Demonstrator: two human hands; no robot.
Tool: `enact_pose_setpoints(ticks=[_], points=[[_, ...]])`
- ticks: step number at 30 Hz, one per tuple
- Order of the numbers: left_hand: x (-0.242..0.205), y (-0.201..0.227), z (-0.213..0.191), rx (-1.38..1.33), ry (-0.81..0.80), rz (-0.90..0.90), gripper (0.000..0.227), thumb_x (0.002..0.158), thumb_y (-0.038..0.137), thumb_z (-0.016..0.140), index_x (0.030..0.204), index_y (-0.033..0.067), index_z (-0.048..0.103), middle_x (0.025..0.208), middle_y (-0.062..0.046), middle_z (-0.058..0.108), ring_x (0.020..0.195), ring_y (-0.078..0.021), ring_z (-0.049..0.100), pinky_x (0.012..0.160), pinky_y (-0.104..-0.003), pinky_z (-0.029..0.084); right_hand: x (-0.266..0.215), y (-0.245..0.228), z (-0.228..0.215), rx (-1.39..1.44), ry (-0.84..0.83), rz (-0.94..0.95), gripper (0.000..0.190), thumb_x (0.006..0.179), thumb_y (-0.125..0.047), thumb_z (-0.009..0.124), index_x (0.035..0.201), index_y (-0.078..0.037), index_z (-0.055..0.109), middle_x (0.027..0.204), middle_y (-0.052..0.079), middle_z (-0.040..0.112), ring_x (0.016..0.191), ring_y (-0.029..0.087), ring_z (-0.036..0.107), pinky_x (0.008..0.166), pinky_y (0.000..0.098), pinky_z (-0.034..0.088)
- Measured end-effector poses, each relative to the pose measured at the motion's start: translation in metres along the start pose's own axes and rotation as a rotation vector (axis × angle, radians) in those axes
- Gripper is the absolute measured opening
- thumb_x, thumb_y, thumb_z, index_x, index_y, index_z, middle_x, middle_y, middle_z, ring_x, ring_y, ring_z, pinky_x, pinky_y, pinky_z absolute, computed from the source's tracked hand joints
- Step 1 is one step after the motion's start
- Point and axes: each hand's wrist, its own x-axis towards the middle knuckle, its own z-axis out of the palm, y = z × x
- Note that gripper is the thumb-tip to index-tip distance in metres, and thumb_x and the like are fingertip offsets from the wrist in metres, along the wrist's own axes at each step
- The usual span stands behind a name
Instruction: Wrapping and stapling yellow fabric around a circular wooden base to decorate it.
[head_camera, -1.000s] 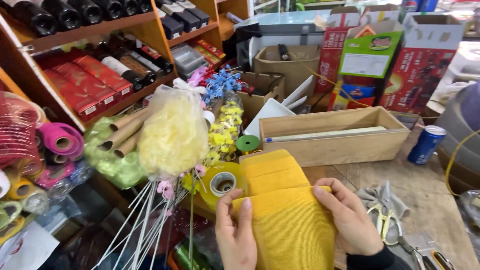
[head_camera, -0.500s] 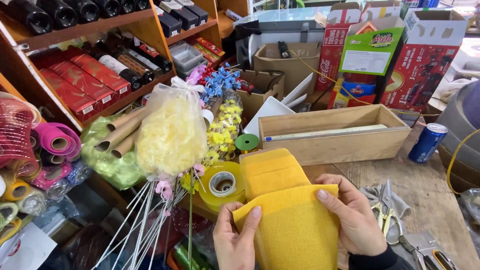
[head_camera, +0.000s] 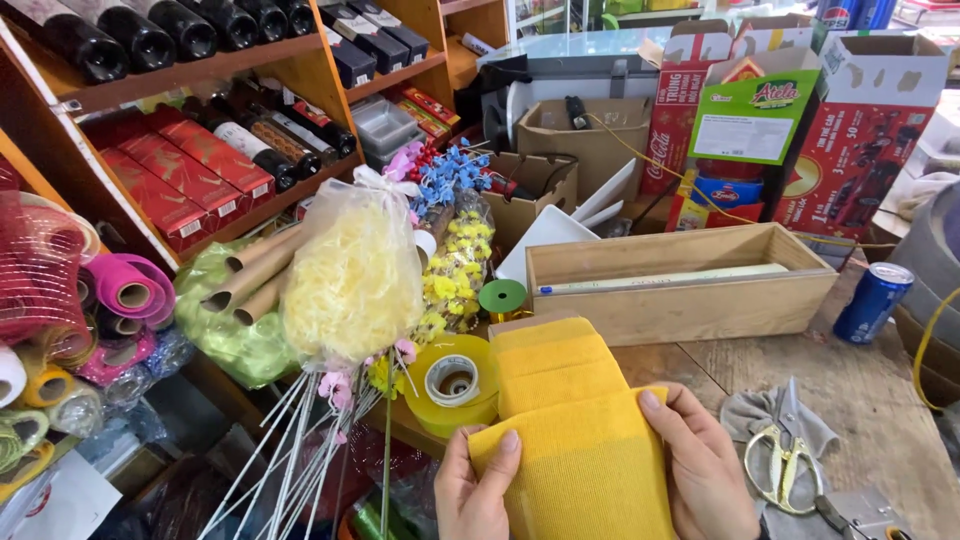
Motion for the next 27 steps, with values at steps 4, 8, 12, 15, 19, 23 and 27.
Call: enact_pose_setpoints(ticks=[4, 8, 12, 15, 19, 23, 27], points=[[-0.001, 0.005, 0.001, -0.242, -0.027, -0.178, 0.018, 0.088, -0.002, 0.082, 0.096, -0.0071, 0.068, 0.089, -0.022, 0.072, 0.082, -0.0332, 0.066, 0.075, -0.04, 0.052, -0.001, 0.005, -0.009, 0.022, 0.055, 0.114, 0.011, 0.106, -0.01, 0.061, 0.105, 0.001, 0.06, 0.099, 0.018, 0.069, 0.087, 0.03, 0.065, 0.077, 0.0394, 0.049], [0.004, -0.015, -0.009, -0.296, -0.076, -0.173, 0.017, 0.088, -0.002, 0.08, 0.096, -0.0085, 0.066, 0.085, -0.023, 0.07, 0.08, -0.0369, 0.067, 0.072, -0.043, 0.053, -0.006, 0.008, -0.013, 0.029, 0.046, 0.108, 0.012, 0.105, -0.01, 0.061, 0.106, 0.003, 0.06, 0.1, 0.02, 0.07, 0.088, 0.033, 0.067, 0.078, 0.0416, 0.052], [-0.007, 0.0, -0.009, -0.415, -0.059, -0.288, 0.02, 0.089, -0.007, 0.075, 0.101, -0.0057, 0.059, 0.088, -0.024, 0.067, 0.079, -0.041, 0.066, 0.07, -0.047, 0.052, -0.008, 0.015, -0.014, 0.032, 0.129, 0.132, 0.014, 0.107, -0.012, 0.058, 0.111, 0.001, 0.061, 0.097, 0.016, 0.066, 0.085, 0.029, 0.063, 0.074, 0.0382, 0.047], [0.002, -0.01, -0.018, -0.434, -0.094, -0.281, 0.02, 0.09, -0.008, 0.075, 0.102, -0.0049, 0.059, 0.093, -0.025, 0.07, 0.084, -0.0404, 0.067, 0.074, -0.045, 0.052, -0.009, 0.024, -0.022, 0.045, 0.113, 0.113, 0.01, 0.107, -0.011, 0.058, 0.108, -0.001, 0.06, 0.094, 0.014, 0.066, 0.079, 0.026, 0.062, 0.068, 0.0365, 0.047], [-0.001, -0.002, -0.02, -0.353, -0.138, -0.32, 0.018, 0.093, -0.005, 0.076, 0.102, -0.0054, 0.061, 0.09, -0.022, 0.067, 0.084, -0.0375, 0.065, 0.075, -0.043, 0.051, -0.024, 0.025, -0.02, 0.005, 0.156, 0.022, 0.008, 0.103, -0.011, 0.063, 0.105, -0.004, 0.062, 0.084, 0.014, 0.066, 0.068, 0.025, 0.063, 0.058, 0.0319, 0.045], [-0.002, -0.002, -0.027, -0.336, -0.196, -0.345, 0.018, 0.094, -0.004, 0.075, 0.102, -0.0041, 0.059, 0.097, -0.021, 0.07, 0.088, -0.0378, 0.068, 0.077, -0.042, 0.05, -0.033, 0.019, -0.021, 0.004, 0.207, 0.082, 0.01, 0.104, -0.015, 0.062, 0.104, -0.007, 0.057, 0.082, 0.011, 0.059, 0.066, 0.024, 0.057, 0.06, 0.032, 0.038], [0.006, -0.024, -0.037, -0.272, -0.297, -0.218, 0.019, 0.088, -0.002, 0.077, 0.094, -0.0057, 0.059, 0.094, -0.021, 0.071, 0.079, -0.0356, 0.069, 0.069, -0.042, 0.053, -0.041, 0.02, -0.022, -0.011, 0.219, 0.06, 0.01, 0.101, -0.015, 0.064, 0.101, -0.006, 0.06, 0.07, 0.008, 0.052, 0.052, 0.019, 0.047, 0.049, 0.0291, 0.029]])
